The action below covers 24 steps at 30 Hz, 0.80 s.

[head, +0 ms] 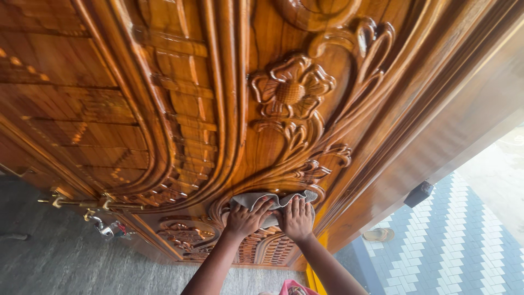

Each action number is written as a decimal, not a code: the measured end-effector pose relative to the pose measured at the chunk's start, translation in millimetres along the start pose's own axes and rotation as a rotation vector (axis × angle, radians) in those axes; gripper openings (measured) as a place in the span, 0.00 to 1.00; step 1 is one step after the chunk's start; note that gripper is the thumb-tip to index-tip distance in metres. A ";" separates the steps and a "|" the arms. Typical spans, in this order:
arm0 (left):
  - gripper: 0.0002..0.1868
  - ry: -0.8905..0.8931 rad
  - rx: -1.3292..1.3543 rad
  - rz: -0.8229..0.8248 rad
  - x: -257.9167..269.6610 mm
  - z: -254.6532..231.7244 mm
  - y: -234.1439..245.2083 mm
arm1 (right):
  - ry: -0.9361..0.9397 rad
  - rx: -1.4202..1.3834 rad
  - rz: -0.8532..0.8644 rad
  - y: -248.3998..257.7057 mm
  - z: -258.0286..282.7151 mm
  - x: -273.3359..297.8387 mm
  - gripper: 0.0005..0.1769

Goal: The person wipes a large wooden door with a cloth, moving systematically across the carved panels and flat surfaces. The hands work around the door handle and latch while maintaining continuous contact with the door surface.

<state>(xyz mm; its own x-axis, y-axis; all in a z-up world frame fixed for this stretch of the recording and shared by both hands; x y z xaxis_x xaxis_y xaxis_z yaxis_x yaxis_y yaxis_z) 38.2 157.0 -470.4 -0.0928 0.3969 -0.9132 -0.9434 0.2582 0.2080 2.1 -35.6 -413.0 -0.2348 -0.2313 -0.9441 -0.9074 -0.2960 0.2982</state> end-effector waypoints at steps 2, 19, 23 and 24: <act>0.34 0.023 0.041 -0.041 -10.7 5.8 -4.8 | 0.054 0.011 -0.046 -5.0 -0.5 -4.2 0.37; 0.40 -0.008 -0.043 -0.185 -193.7 140.1 32.6 | 0.191 0.223 -0.213 -5.6 6.2 -162.0 0.41; 0.41 0.037 -0.087 -0.279 -246.4 174.5 52.0 | 0.187 0.260 -0.228 4.4 11.7 -227.6 0.44; 0.41 0.039 -0.085 -0.268 -259.2 185.1 58.1 | 0.185 0.262 -0.219 9.7 15.1 -244.9 0.44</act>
<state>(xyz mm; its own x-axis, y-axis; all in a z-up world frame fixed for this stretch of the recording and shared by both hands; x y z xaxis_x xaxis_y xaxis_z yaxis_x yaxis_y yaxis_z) 66.3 232.1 -156.7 0.1526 0.2898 -0.9448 -0.9591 0.2741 -0.0708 45.5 32.1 -181.0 0.0199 -0.3595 -0.9329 -0.9930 -0.1154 0.0233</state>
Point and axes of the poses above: each hand's wrist, its own x-axis away from the middle knuckle, its own y-axis out of the back of the hand, z = x × y, the point moved 1 cm from there along -x, towards the middle knuckle, and after that the axes turned 15 degrees about -z, right-handed, at the moved point
